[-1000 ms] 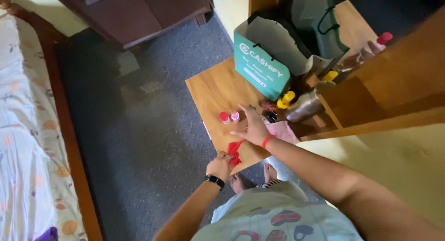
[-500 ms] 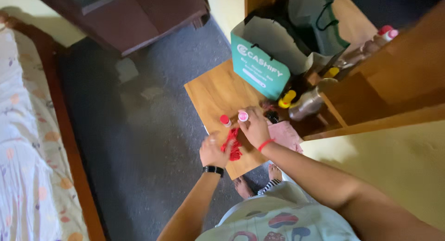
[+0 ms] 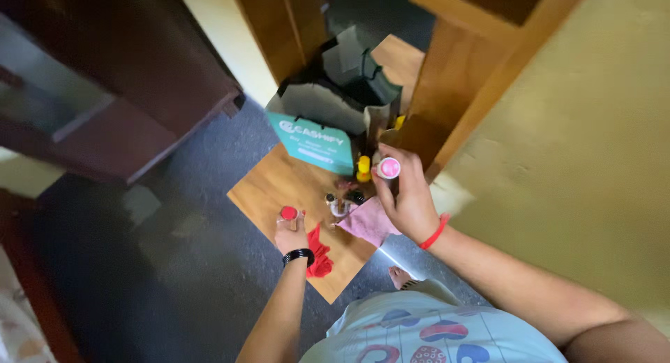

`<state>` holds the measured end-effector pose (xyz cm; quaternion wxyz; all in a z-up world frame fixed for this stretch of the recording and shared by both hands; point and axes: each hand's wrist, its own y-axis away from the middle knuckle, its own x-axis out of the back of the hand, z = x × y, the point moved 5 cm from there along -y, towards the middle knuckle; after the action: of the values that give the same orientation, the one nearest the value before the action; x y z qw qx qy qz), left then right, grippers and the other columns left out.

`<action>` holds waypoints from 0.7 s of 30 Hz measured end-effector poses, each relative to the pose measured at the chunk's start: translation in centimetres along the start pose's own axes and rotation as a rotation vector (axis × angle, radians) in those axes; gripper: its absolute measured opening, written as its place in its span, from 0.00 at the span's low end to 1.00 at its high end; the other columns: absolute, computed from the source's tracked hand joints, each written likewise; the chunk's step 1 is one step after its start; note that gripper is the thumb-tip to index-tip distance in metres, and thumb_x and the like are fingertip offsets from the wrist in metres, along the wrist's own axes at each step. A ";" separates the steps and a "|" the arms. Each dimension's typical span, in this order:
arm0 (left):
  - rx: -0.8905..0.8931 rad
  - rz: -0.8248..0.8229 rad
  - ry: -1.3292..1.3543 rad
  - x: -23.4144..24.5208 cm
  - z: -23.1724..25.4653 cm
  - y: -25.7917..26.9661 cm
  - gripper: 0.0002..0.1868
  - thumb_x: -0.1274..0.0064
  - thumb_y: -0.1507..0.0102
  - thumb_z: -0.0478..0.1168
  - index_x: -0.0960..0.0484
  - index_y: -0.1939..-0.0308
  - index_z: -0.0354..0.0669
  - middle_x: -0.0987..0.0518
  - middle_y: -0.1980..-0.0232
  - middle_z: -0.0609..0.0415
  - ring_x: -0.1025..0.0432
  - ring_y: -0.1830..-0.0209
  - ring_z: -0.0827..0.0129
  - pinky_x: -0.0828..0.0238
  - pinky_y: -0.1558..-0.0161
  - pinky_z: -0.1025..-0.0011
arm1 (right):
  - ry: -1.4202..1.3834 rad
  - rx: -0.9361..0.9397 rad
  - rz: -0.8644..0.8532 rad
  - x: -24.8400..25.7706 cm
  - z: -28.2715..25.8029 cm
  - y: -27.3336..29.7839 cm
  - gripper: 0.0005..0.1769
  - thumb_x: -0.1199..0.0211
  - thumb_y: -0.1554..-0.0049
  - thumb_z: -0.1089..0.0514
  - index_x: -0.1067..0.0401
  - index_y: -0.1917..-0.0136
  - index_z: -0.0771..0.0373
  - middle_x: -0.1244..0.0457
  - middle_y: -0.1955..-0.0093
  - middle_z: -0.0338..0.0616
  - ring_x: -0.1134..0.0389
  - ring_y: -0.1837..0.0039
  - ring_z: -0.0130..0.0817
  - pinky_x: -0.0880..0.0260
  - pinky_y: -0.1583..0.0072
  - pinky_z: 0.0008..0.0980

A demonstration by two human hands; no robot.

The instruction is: The person sweeps the floor with a traditional broom, moving debris toward a corner. They then wipe a small wooden table with a cloth, rearranging items like bottles and a bag to clean the surface. Finally, they resume sweeping the floor.

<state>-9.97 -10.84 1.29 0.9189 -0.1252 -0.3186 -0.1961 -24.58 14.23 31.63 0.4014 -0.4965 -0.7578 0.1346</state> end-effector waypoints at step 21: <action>-0.420 -0.721 0.639 -7.4 33.4 -3.8 0.25 0.40 0.36 0.30 0.28 0.36 0.33 0.17 0.42 0.42 0.20 0.42 0.61 0.21 0.44 0.68 | 0.266 -0.671 0.373 -8.4 18.0 0.4 0.15 0.43 0.41 0.55 0.26 0.51 0.69 0.33 0.61 0.67 0.30 0.56 0.67 0.30 0.53 0.59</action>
<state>-34.92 -0.25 22.57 0.7997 -0.1230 0.0008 -0.5877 -36.12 10.67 15.81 0.2805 -0.7419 -0.5980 -0.1150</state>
